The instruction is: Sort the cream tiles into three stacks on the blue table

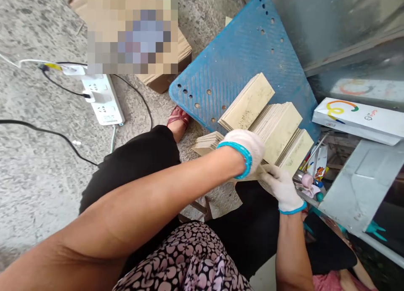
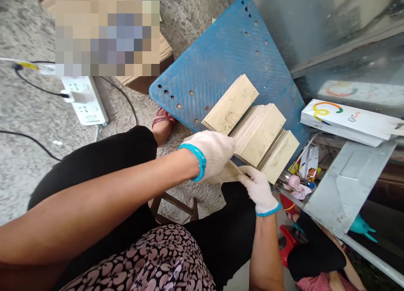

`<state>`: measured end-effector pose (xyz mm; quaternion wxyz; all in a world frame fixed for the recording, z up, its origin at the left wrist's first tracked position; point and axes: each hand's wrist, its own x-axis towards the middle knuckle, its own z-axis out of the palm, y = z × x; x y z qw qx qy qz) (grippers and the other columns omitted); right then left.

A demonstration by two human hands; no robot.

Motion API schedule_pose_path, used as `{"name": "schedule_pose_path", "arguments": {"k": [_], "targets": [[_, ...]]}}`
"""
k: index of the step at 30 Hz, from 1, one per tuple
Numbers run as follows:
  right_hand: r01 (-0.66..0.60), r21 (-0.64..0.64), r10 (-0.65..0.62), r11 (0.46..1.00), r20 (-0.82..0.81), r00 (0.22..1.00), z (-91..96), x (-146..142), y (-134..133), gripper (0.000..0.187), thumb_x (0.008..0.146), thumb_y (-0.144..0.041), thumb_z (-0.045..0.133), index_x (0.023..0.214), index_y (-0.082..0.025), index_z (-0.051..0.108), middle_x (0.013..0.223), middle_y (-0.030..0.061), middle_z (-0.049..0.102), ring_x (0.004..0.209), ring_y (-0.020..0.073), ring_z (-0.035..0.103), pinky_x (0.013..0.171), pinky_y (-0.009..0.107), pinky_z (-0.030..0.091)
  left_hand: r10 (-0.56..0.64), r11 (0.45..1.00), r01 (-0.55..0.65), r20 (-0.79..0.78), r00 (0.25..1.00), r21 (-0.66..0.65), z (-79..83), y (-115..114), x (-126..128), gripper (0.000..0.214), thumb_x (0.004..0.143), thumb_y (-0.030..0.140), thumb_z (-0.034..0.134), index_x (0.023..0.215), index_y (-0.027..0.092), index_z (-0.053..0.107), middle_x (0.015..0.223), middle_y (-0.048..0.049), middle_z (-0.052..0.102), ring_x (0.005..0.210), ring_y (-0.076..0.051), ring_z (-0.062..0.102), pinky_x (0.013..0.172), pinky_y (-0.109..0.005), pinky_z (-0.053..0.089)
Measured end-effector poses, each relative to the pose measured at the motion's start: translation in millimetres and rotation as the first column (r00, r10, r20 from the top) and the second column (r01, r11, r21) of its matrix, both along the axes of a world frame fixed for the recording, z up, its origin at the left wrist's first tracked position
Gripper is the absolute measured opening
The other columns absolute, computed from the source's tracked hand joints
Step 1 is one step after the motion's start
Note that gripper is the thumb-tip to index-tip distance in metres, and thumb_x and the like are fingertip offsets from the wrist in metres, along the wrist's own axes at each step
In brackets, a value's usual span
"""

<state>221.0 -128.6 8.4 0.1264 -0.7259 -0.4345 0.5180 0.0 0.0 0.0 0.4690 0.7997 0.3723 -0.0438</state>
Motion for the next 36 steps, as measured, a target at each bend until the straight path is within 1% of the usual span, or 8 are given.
{"name": "schedule_pose_path", "arguments": {"k": [4,12,16,19,22,25,28,36], "targets": [[0.216,0.110,-0.209,0.970,-0.070,0.975,18.5,17,13,0.022,0.072,-0.034,0.079,0.089,-0.020,0.076,0.082,0.0016,0.074,0.076,0.0181,0.065,0.071,0.028,0.053,-0.172,0.985,0.174,-0.128,0.977,0.006,34.9,14,-1,0.044,0.077,0.036,0.066,0.114,0.013,0.071,0.101,-0.0176,0.070,0.090,-0.033,0.066,0.080,-0.041,0.052],[0.443,0.249,-0.393,0.861,-0.227,0.891,28.2,28,27,0.019,0.064,-0.025,0.082,0.081,-0.020,0.074,0.071,-0.0008,0.071,0.060,0.0136,0.061,0.055,0.024,0.048,-0.212,0.976,0.204,-0.134,0.968,-0.071,36.0,25,-1,0.045,0.089,0.047,0.046,0.117,0.019,0.067,0.106,-0.0130,0.069,0.093,-0.029,0.065,0.082,-0.037,0.049],[0.545,0.254,-0.485,0.799,-0.262,0.834,26.3,26,32,0.022,0.063,-0.027,0.082,0.079,-0.018,0.071,0.075,0.0021,0.073,0.059,0.0141,0.062,0.049,0.022,0.047,-0.100,0.990,0.088,-0.113,0.989,-0.108,34.6,20,8,0.043,0.094,0.045,0.037,0.109,0.021,0.069,0.102,-0.0104,0.069,0.092,-0.027,0.065,0.081,-0.036,0.049],[0.657,0.277,-0.563,0.701,-0.351,0.748,21.0,20,41,0.028,0.064,-0.027,0.082,0.087,-0.016,0.070,0.083,0.0045,0.074,0.068,0.0163,0.068,0.059,0.025,0.054,0.043,0.987,-0.050,-0.048,0.998,-0.151,27.9,14,15,0.042,0.095,0.043,0.035,0.106,0.021,0.070,0.101,-0.0084,0.069,0.090,-0.025,0.064,0.080,-0.035,0.049],[0.815,0.243,-0.641,0.526,-0.517,0.568,12.7,15,55,0.029,0.073,-0.035,0.077,0.094,-0.018,0.068,0.092,0.0052,0.075,0.086,0.0195,0.071,0.076,0.034,0.059,0.172,0.964,-0.170,-0.004,0.985,-0.205,23.6,9,21,0.041,0.095,0.042,0.035,0.099,0.020,0.069,0.099,-0.0073,0.070,0.088,-0.024,0.064,0.079,-0.033,0.049],[0.915,0.152,-0.684,0.375,-0.620,0.384,4.7,12,68,0.027,0.085,-0.045,0.066,0.092,-0.019,0.065,0.097,0.0042,0.073,0.094,0.0172,0.070,0.084,0.034,0.058,0.341,0.906,-0.328,0.000,0.940,-0.267,24.2,11,24,0.038,0.095,0.043,0.038,0.099,0.020,0.069,0.095,-0.0057,0.070,0.085,-0.022,0.064,0.076,-0.031,0.049],[0.954,0.070,-0.734,0.291,-0.623,0.270,-0.3,8,77,0.029,0.087,-0.049,0.063,0.086,-0.020,0.061,0.086,0.0012,0.070,0.082,0.0135,0.069,0.077,0.030,0.059,0.504,0.816,-0.485,-0.024,0.863,-0.315,23.6,19,20,0.036,0.092,0.045,0.043,0.100,0.022,0.069,0.088,-0.0036,0.070,0.078,-0.020,0.064,0.071,-0.031,0.048],[0.942,0.199,-0.659,0.269,-0.676,0.331,-4.3,1,96,0.035,0.079,-0.053,0.070,0.084,-0.021,0.058,0.076,-0.0008,0.066,0.069,0.0105,0.065,0.067,0.024,0.055,0.824,0.543,-0.821,-0.074,0.561,-0.179,6.7,43,-2,0.037,0.088,0.049,0.053,0.108,0.023,0.070,0.087,-0.0033,0.070,0.074,-0.020,0.062,0.065,-0.031,0.050]]}}
